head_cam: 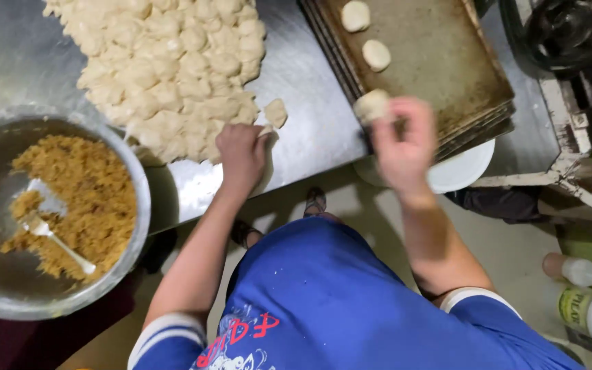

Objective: Filling small pieces of dough with a mixture and placing them on a baking tray

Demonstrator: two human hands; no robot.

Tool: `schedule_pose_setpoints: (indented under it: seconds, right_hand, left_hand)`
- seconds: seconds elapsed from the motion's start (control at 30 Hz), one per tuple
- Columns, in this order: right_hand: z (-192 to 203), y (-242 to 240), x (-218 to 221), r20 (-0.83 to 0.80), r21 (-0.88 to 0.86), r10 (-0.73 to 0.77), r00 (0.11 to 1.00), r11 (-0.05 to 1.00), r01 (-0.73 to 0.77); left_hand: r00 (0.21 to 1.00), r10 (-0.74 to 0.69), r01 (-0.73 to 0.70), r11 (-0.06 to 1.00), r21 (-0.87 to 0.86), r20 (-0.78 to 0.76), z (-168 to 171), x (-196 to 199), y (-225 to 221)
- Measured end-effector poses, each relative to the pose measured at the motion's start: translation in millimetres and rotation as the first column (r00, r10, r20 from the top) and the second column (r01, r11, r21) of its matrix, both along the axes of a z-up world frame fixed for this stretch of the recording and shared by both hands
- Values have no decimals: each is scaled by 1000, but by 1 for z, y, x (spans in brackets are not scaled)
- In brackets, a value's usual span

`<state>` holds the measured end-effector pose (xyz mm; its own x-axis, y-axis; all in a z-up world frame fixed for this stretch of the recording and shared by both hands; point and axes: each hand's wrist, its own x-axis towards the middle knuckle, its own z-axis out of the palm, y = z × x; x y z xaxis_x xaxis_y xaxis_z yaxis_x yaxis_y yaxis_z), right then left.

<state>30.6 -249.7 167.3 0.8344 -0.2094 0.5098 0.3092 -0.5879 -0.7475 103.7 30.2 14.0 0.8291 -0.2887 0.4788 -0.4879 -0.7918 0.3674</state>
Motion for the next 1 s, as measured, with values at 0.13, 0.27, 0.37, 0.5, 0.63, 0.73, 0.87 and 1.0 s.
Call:
schedule_pose_setpoints:
  seconds: [0.13,0.27,0.37,0.5,0.63,0.73,0.87,1.0]
  right_hand:
    - [-35,-81,39,342,-424,-29,939,887,182]
    - [-72,-81,30,31,-557,42,999,830,-18]
    - [-79,-39,32,-103,-80,444,890,888,-452]
    - [-41,39,25,-234,136,677,698,733,-666]
    - [-54,76,28,-230,276,807,544,590,-759]
    - [-57,108,22,-190,308,869,456,494,-813]
    - [-41,146,9,-149,558,938,313,341,-757]
    - [-47,199,1,-223,952,973,65,232,-200]
  left_hand:
    - [938,-257,-6,661,-750,-234,62,-31,-19]
    - [807,-308,-316,495,-809,-504,79,-54,-38]
    - [806,-368,-267,473,-839,-464,99,-63,-57]
    - [857,-280,-332,343,-879,-433,83,-79,-69]
    - [896,237,-442,389,-808,-376,87,-102,-56]
    - [832,475,-495,401,-771,-287,87,-119,-35]
    - [838,493,-425,320,-846,-235,97,-142,2]
    - [931,339,-162,63,-985,-131,100,-168,35]
